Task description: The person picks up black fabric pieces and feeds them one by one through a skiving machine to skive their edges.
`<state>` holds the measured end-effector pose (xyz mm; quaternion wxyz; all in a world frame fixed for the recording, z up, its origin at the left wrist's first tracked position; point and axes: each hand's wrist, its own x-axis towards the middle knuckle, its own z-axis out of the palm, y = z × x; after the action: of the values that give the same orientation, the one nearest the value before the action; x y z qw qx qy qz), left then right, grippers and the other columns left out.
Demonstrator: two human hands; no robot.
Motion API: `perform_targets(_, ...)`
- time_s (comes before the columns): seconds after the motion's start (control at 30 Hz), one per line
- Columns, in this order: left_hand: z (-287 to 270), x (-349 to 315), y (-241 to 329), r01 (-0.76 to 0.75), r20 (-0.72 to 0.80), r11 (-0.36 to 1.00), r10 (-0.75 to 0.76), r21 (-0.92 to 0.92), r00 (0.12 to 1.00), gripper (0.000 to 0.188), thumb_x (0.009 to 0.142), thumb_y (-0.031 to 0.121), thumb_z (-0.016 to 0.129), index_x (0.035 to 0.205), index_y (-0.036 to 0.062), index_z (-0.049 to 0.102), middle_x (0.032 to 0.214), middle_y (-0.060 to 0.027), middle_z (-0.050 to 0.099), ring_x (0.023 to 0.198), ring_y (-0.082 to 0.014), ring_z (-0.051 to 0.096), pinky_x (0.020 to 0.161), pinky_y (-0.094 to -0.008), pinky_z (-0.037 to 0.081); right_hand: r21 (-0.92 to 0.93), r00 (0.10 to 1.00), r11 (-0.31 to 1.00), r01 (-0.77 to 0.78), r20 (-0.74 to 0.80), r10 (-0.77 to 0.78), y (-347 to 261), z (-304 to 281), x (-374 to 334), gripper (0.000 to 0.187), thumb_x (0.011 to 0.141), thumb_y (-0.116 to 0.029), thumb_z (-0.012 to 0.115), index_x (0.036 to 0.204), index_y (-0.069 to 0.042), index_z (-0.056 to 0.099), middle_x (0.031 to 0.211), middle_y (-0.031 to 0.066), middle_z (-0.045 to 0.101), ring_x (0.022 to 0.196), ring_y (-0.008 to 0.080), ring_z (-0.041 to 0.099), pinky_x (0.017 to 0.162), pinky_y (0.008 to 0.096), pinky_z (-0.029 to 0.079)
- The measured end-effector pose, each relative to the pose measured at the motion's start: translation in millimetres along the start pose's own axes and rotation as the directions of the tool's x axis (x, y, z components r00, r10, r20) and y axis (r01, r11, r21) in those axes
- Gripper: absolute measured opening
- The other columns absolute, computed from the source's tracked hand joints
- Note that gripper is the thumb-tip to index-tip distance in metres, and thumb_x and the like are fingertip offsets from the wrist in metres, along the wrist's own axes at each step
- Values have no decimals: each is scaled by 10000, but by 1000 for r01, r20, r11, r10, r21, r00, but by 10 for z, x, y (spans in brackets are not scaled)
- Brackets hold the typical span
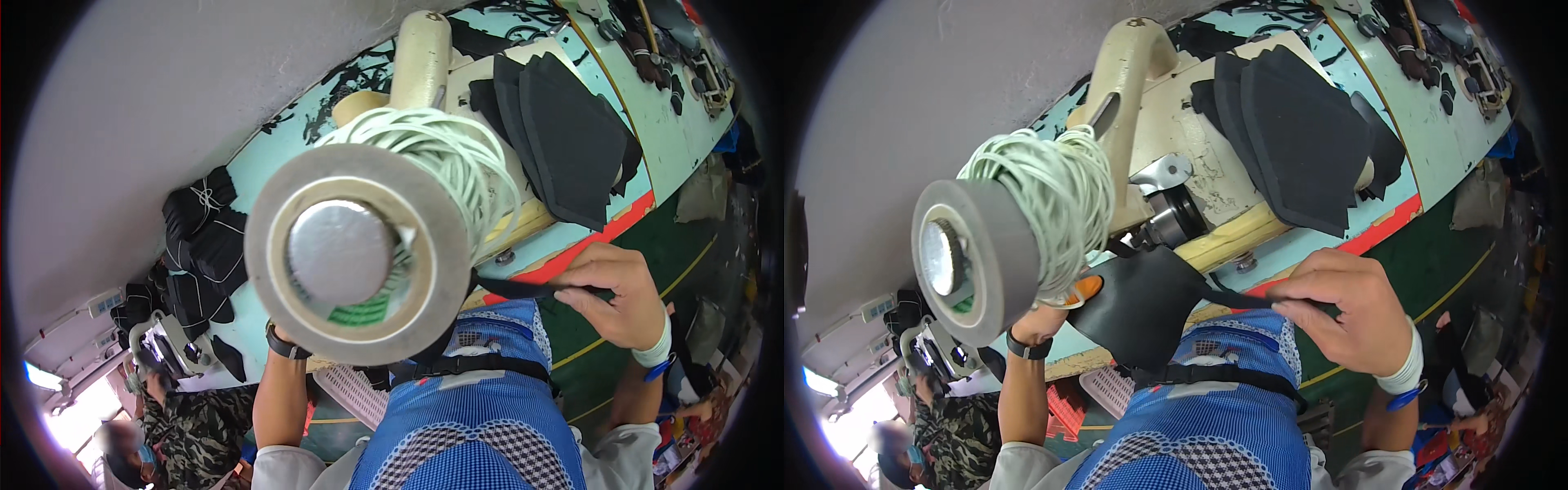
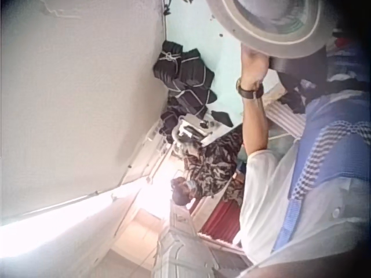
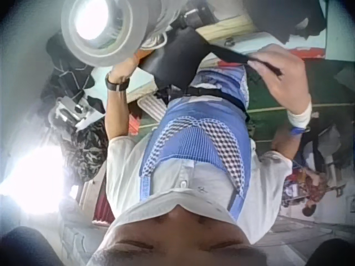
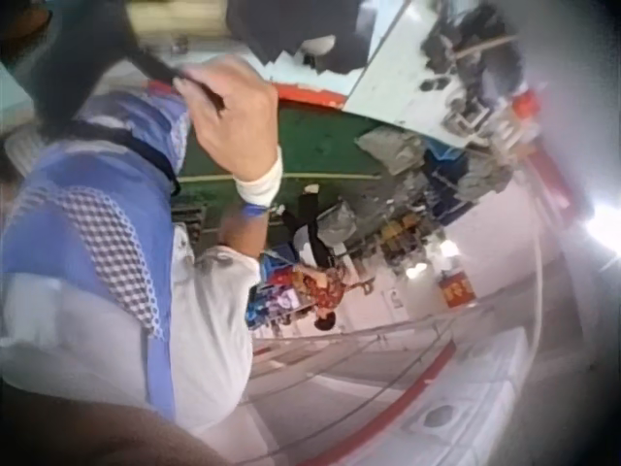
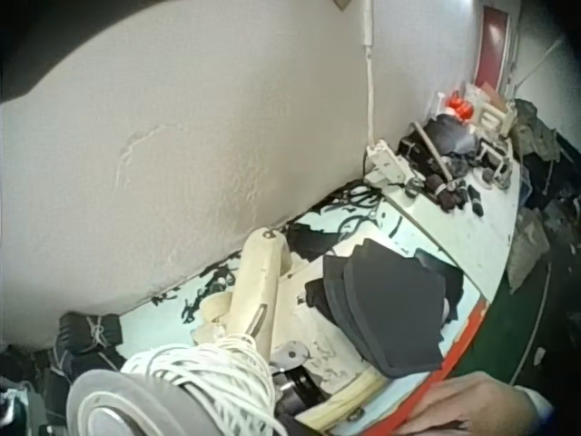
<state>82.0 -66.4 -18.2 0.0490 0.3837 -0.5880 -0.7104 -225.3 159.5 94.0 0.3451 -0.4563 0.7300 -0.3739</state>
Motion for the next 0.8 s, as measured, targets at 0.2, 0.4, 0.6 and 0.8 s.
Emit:
perform_targets(0.2, 78, -75, 308, -140, 23, 812, 154, 567, 988, 314, 906, 178, 686, 1155, -1, 620, 1102, -73, 649, 1057, -148, 574, 918, -286, 461, 45, 862, 984, 170, 477, -171, 3, -71, 343, 146, 748, -84, 741, 892, -70, 736, 920, 108, 621, 903, 296, 595, 776, 375, 483)
perform_targets(0.4, 429, 280, -7, 127, 47, 937, -150, 326, 988, 323, 972, 268, 581, 787, 8, 628, 644, -12, 484, 631, -69, 397, 542, -295, 310, -406, 960, 873, 270, 177, -215, 243, 625, 674, 123, 702, -194, 706, 812, -151, 738, 1030, 146, 567, 1021, 331, 512, 812, 427, 433)
perform_targets(0.6, 532, 92, 230, -50, 109, 880, -3, 473, 994, 285, 933, 231, 607, 847, -35, 659, 614, -24, 535, 578, -106, 426, 536, -294, 344, 62, 954, 997, -54, -292, 70, -117, 402, -81, 267, 771, -45, 699, 1037, -41, 687, 760, 115, 584, 662, 284, 599, 600, 377, 497)
perform_targets(0.8, 550, -77, 262, 34, 284, 956, -120, 292, 951, 349, 835, 322, 764, 831, 2, 624, 735, 25, 580, 717, -72, 502, 633, -235, 393, -674, 605, 723, -151, -642, -471, -418, -92, 206, 242, 638, -110, 652, 832, 25, 598, 762, 109, 474, 771, 265, 518, 608, 342, 434)
